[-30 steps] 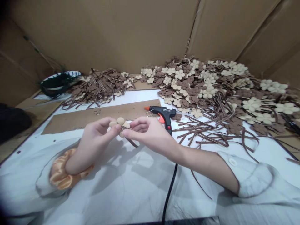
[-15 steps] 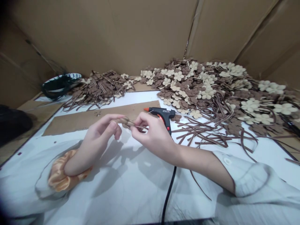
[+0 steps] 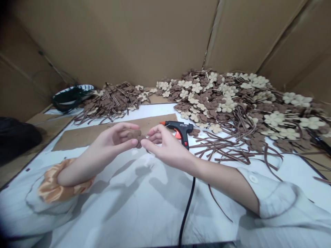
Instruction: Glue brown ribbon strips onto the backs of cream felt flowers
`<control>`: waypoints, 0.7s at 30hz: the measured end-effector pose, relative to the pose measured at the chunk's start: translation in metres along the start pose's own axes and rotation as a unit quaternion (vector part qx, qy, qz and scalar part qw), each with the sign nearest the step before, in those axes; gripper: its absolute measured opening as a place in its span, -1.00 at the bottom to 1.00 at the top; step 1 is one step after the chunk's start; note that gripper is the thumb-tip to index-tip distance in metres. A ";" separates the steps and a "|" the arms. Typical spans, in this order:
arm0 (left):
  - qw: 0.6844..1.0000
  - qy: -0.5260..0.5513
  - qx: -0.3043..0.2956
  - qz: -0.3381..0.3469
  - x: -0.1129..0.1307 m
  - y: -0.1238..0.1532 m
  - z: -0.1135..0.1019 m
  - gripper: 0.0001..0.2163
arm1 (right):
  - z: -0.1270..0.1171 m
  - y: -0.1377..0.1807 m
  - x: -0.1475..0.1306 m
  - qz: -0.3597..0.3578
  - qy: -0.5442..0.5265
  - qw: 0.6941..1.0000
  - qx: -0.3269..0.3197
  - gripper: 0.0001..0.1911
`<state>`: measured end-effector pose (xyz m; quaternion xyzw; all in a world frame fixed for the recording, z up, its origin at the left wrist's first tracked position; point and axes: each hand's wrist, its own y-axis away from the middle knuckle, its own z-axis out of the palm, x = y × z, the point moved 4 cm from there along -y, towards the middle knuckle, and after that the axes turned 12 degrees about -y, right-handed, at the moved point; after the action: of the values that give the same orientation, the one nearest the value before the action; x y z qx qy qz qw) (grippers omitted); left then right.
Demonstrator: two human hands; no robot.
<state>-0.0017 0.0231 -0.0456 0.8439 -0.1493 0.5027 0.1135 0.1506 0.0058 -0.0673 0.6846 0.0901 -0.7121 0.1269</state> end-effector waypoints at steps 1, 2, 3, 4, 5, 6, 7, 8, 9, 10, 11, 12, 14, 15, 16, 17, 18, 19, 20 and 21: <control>1.000 -0.003 -0.015 -0.005 0.000 -0.001 0.000 -0.70 | 0.000 -0.001 0.000 0.017 -0.012 1.000 -0.008 -0.69; 0.999 -0.011 -0.031 -0.011 -0.001 -0.002 -0.001 -0.73 | 0.001 -0.003 0.000 0.025 -0.011 0.999 -0.023 -0.71; 0.999 -0.022 -0.043 -0.015 -0.001 -0.002 -0.002 -0.77 | 0.001 -0.003 0.000 0.027 -0.006 0.999 -0.038 -0.73; 0.998 -0.032 -0.052 -0.018 -0.002 -0.003 -0.003 -0.79 | 0.002 -0.004 0.000 0.027 -0.002 0.998 -0.049 -0.74; 0.997 -0.040 -0.056 -0.019 -0.002 -0.003 -0.004 -0.80 | 0.001 -0.004 0.000 0.025 -0.003 0.998 -0.052 -0.75; 0.997 -0.043 -0.059 -0.019 -0.002 -0.003 -0.004 -0.81 | 0.001 -0.005 -0.001 0.023 -0.008 0.998 -0.049 -0.75; 0.997 -0.040 -0.058 -0.019 -0.002 -0.004 -0.005 -0.81 | 0.000 -0.005 -0.001 0.025 -0.017 0.999 -0.041 -0.76; 0.998 -0.032 -0.055 -0.019 -0.002 -0.004 -0.005 -0.81 | -0.001 -0.005 0.000 0.030 -0.026 0.999 -0.035 -0.78; 0.998 -0.021 -0.050 -0.020 -0.002 -0.004 -0.005 -0.80 | -0.001 -0.005 0.000 0.037 -0.034 0.998 -0.031 -0.80; 0.999 -0.009 -0.045 -0.023 -0.002 -0.005 -0.005 -0.79 | 0.000 -0.006 0.001 0.043 -0.039 0.998 -0.028 -0.83; 0.999 0.001 -0.036 -0.027 -0.002 -0.005 -0.006 -0.78 | 0.000 -0.006 0.002 0.049 -0.042 0.998 -0.026 -0.87; 0.999 0.007 -0.023 -0.030 -0.001 -0.006 -0.006 -0.77 | 0.001 -0.006 0.003 0.055 -0.042 0.997 -0.024 -0.90; 0.999 0.011 0.003 -0.033 0.000 -0.007 -0.010 -0.75 | 0.000 -0.006 0.003 0.062 -0.033 0.997 -0.017 -0.93; 0.999 0.010 0.013 -0.033 0.001 -0.008 -0.012 -0.75 | 0.000 -0.006 0.002 0.058 -0.018 0.998 -0.015 -0.93; 0.999 0.006 0.021 -0.033 0.002 -0.010 -0.015 -0.75 | -0.002 -0.005 0.001 0.048 0.007 0.999 -0.015 -0.92; 0.999 -0.001 0.030 -0.035 0.002 -0.011 -0.019 -0.74 | -0.004 -0.004 -0.003 0.029 0.043 0.999 -0.015 -0.91; 0.998 -0.014 0.041 -0.040 0.003 -0.013 -0.024 -0.72 | -0.006 -0.001 -0.007 0.008 0.093 0.996 -0.015 -0.89; 0.997 -0.030 0.055 -0.044 0.002 -0.015 -0.030 -0.71 | -0.010 0.002 -0.011 -0.012 0.156 0.988 -0.016 -0.86; 0.995 -0.047 0.074 -0.045 0.002 -0.018 -0.036 -0.70 | -0.014 0.006 -0.014 -0.027 0.228 0.973 -0.007 -0.83; 0.993 -0.064 0.093 -0.044 0.001 -0.021 -0.044 -0.69 | -0.020 0.011 -0.016 -0.023 0.312 0.950 0.006 -0.80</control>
<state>-0.0291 0.0575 -0.0252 0.8871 -0.0717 0.4535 0.0464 0.1729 0.0026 -0.0517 0.8709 0.1365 -0.4665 0.0726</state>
